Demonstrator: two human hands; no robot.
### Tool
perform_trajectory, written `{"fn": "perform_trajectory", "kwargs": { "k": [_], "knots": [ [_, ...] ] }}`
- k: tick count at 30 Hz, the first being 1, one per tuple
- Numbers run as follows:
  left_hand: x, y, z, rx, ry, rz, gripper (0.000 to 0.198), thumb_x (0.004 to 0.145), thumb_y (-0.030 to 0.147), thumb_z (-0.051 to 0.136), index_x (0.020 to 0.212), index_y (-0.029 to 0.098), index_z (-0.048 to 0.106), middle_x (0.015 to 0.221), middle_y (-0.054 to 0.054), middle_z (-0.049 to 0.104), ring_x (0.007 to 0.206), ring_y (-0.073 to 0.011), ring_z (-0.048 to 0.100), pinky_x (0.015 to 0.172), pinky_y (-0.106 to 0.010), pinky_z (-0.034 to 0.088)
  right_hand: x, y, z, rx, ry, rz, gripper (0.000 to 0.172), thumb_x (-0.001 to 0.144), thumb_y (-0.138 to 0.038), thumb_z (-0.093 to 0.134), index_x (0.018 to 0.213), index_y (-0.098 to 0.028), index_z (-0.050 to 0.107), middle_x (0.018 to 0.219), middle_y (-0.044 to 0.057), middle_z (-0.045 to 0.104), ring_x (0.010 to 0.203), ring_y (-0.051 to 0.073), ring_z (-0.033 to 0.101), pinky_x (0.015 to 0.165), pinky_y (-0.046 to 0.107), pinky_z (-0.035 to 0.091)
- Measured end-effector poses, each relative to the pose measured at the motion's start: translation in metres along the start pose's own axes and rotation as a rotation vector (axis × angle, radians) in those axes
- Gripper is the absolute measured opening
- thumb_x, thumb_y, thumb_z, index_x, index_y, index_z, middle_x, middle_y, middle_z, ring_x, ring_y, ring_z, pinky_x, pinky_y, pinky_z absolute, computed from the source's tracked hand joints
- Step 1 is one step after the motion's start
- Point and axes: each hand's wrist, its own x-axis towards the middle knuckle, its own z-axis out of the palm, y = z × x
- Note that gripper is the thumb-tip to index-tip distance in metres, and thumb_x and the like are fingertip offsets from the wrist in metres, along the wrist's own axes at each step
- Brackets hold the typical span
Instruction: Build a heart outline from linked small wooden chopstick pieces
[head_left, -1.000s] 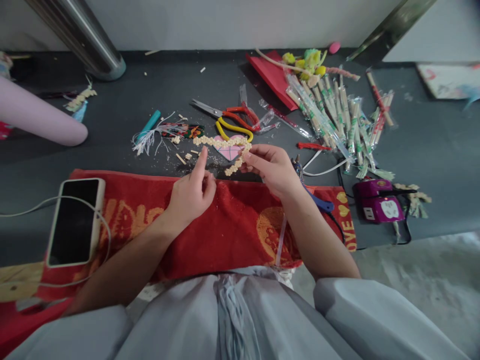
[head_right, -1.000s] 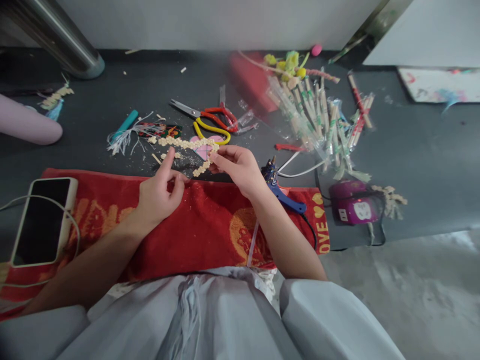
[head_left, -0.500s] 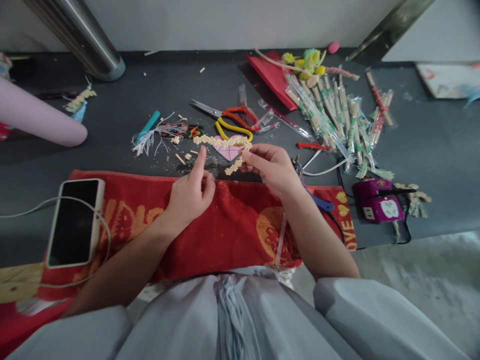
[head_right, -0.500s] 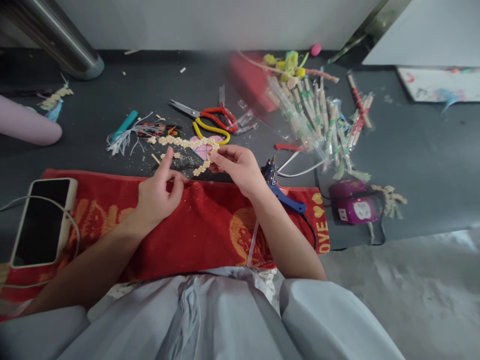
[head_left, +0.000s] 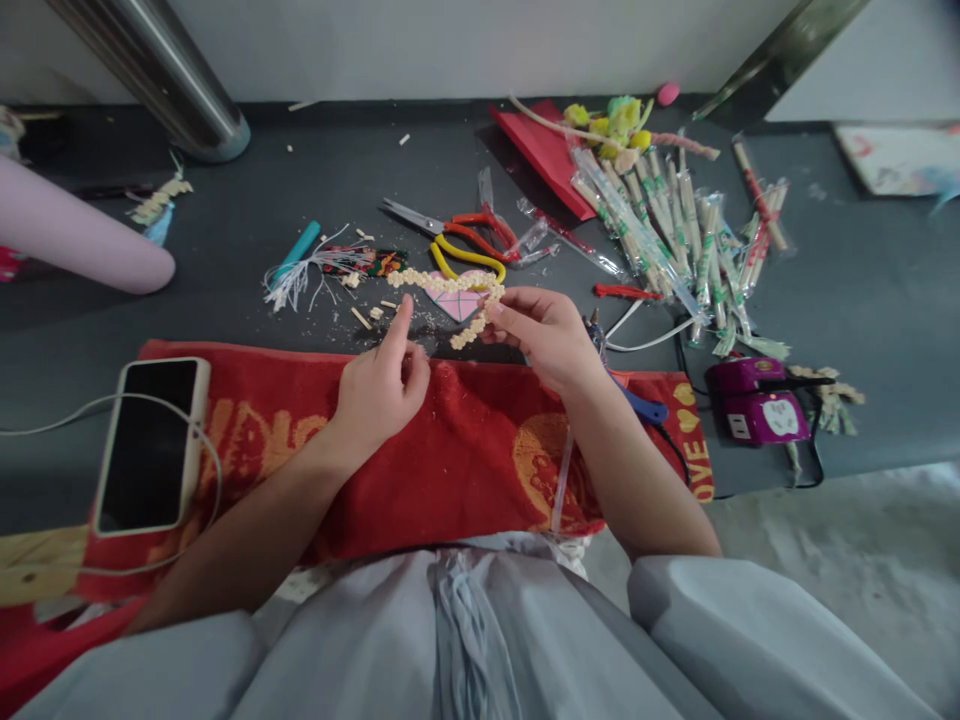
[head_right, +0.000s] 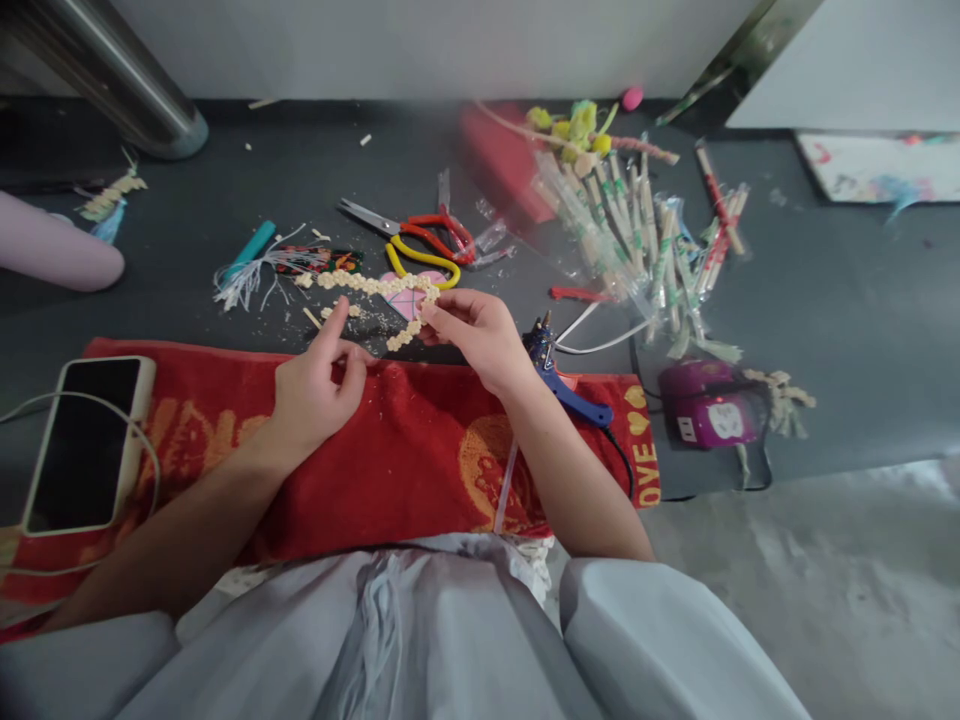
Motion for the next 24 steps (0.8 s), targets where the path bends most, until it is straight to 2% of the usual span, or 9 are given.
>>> {"fn": "perform_trajectory", "kwargs": {
  "k": [3, 5, 7, 10, 12, 15, 18, 24],
  "knots": [
    [0.003, 0.001, 0.0, -0.034, 0.053, -0.074, 0.043, 0.093, 0.032, 0.052, 0.135, 0.022, 0.05, 0.082, 0.002, 0.072, 0.068, -0.0149, 0.068, 0.065, -0.025, 0.051, 0.0, 0.0, -0.001, 0.004, -0.002, 0.011, 0.041, 0.062, -0.055, 0.09, 0.076, -0.021, 0.072, 0.068, -0.004, 0.065, 0.064, 0.011, 0.062, 0.072, 0.029, 0.059],
    [0.006, -0.002, 0.0, -0.075, 0.121, -0.116, 0.035, 0.09, 0.031, 0.056, 0.124, 0.023, 0.05, 0.077, 0.004, 0.067, 0.062, -0.0133, 0.064, 0.063, -0.024, 0.05, 0.0, -0.001, -0.001, 0.003, -0.005, 0.022, 0.041, 0.062, -0.054, 0.091, 0.077, -0.02, 0.072, 0.067, -0.004, 0.065, 0.064, 0.011, 0.062, 0.072, 0.029, 0.059],
    [0.012, -0.008, 0.001, -0.135, 0.193, -0.111, 0.037, 0.088, 0.029, 0.059, 0.123, 0.024, 0.047, 0.076, 0.005, 0.062, 0.06, -0.0119, 0.058, 0.061, -0.024, 0.049, -0.001, -0.002, -0.001, 0.001, -0.005, 0.039, 0.041, 0.061, -0.053, 0.091, 0.076, -0.02, 0.072, 0.068, -0.004, 0.065, 0.064, 0.01, 0.062, 0.071, 0.028, 0.058],
    [0.019, -0.018, 0.001, -0.186, 0.285, -0.032, 0.045, 0.086, 0.028, 0.064, 0.127, 0.025, 0.047, 0.091, 0.001, 0.062, 0.06, -0.0104, 0.05, 0.057, -0.023, 0.048, -0.001, -0.003, -0.001, -0.008, -0.01, 0.066, 0.042, 0.057, -0.053, 0.092, 0.074, -0.02, 0.072, 0.068, -0.004, 0.066, 0.063, 0.009, 0.062, 0.068, 0.026, 0.057],
    [0.022, -0.023, 0.001, -0.181, 0.31, 0.017, 0.045, 0.085, 0.027, 0.066, 0.128, 0.026, 0.05, 0.098, -0.002, 0.062, 0.065, -0.0117, 0.051, 0.057, -0.024, 0.048, -0.002, -0.004, -0.001, -0.025, -0.02, 0.085, 0.041, 0.057, -0.052, 0.092, 0.071, -0.02, 0.072, 0.065, -0.005, 0.066, 0.061, 0.009, 0.061, 0.066, 0.025, 0.056],
    [0.024, -0.026, -0.001, -0.161, 0.305, 0.056, 0.044, 0.082, 0.021, 0.063, 0.125, 0.025, 0.054, 0.1, -0.004, 0.063, 0.072, -0.015, 0.056, 0.061, -0.027, 0.05, -0.003, -0.005, -0.002, -0.081, -0.038, 0.12, 0.038, 0.058, -0.05, 0.091, 0.067, -0.02, 0.07, 0.063, -0.004, 0.066, 0.06, 0.009, 0.061, 0.065, 0.025, 0.054],
    [0.022, -0.024, -0.003, -0.12, 0.285, 0.073, 0.052, 0.073, 0.013, 0.059, 0.123, 0.024, 0.055, 0.102, -0.005, 0.065, 0.084, -0.0197, 0.061, 0.069, -0.031, 0.053, -0.004, -0.006, -0.004, -0.155, -0.054, 0.161, 0.034, 0.06, -0.046, 0.09, 0.066, -0.019, 0.07, 0.061, -0.002, 0.067, 0.06, 0.011, 0.061, 0.064, 0.025, 0.054],
    [0.021, -0.021, -0.006, -0.022, 0.194, 0.084, 0.053, 0.066, 0.011, 0.055, 0.118, 0.023, 0.058, 0.103, -0.004, 0.068, 0.094, -0.023, 0.063, 0.078, -0.038, 0.054, -0.004, -0.003, -0.009, -0.25, -0.049, 0.217, 0.026, 0.065, -0.039, 0.086, 0.063, -0.019, 0.069, 0.061, 0.0, 0.069, 0.059, 0.012, 0.064, 0.064, 0.027, 0.058]
  ]
}}
